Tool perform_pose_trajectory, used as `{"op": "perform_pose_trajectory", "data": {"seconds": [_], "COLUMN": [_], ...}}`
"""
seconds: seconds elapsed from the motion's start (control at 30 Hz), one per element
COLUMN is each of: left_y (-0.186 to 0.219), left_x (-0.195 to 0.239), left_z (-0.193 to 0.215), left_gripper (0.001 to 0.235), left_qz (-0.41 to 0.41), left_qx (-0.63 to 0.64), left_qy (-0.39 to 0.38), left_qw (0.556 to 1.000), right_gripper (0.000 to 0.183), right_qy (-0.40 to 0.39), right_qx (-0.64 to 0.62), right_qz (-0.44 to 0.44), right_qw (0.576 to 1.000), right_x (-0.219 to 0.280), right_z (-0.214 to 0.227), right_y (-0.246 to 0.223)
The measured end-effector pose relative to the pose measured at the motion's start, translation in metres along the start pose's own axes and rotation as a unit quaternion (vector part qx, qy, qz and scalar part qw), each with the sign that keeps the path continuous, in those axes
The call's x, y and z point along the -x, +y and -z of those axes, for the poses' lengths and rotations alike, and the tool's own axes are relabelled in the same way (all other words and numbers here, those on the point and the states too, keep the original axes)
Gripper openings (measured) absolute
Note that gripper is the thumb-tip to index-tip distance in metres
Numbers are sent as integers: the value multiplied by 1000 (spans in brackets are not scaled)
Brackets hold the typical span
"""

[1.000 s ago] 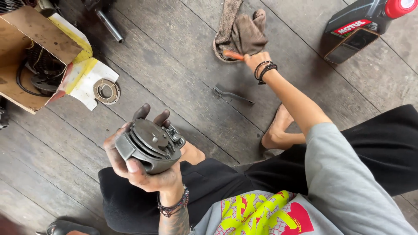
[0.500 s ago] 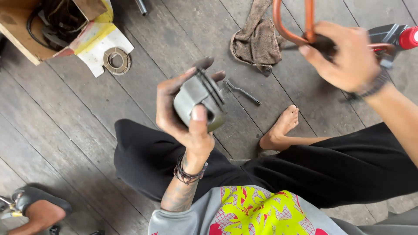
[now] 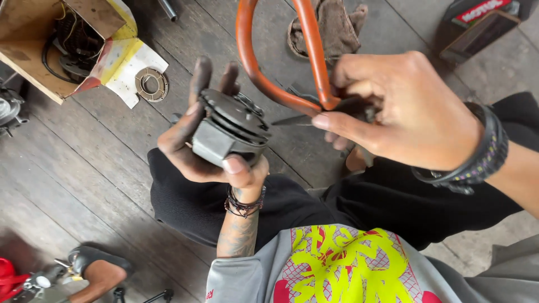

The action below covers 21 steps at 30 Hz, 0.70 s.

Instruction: Cleaning a motorcycle piston using a wire brush and a scraping tool to remove carbon deposits from the grooves.

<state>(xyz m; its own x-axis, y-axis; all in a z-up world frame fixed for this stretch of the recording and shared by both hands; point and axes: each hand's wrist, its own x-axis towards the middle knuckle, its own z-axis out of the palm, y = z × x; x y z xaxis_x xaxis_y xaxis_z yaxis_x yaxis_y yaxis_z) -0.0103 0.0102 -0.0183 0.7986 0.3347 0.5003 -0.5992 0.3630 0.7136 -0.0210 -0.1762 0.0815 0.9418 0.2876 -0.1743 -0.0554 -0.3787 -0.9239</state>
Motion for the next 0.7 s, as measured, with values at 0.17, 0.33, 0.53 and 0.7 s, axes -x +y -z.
{"op": "perform_pose_trajectory", "data": {"seconds": [0.17,0.33,0.53,0.7], "left_y": [-6,-8,-13,-7], "left_x": [-7,0,1,3], "left_z": [43,14,-4,0], "left_gripper": [48,51,49,49], "left_qz": [47,12,-27,-23], "left_qx": [46,48,4,10], "left_qy": [-121,-63,-25,-72], "left_qw": [991,997,999,997], "right_gripper": [12,15,17,17], "right_qy": [-24,-55,-61,-44], "right_qx": [-78,-168,-163,-209], "right_qz": [-84,-120,-129,-157], "right_qw": [993,977,976,964], "right_x": [2,6,5,3], "right_z": [-12,-12,-10,-15], "right_y": [6,2,-5,-2]}}
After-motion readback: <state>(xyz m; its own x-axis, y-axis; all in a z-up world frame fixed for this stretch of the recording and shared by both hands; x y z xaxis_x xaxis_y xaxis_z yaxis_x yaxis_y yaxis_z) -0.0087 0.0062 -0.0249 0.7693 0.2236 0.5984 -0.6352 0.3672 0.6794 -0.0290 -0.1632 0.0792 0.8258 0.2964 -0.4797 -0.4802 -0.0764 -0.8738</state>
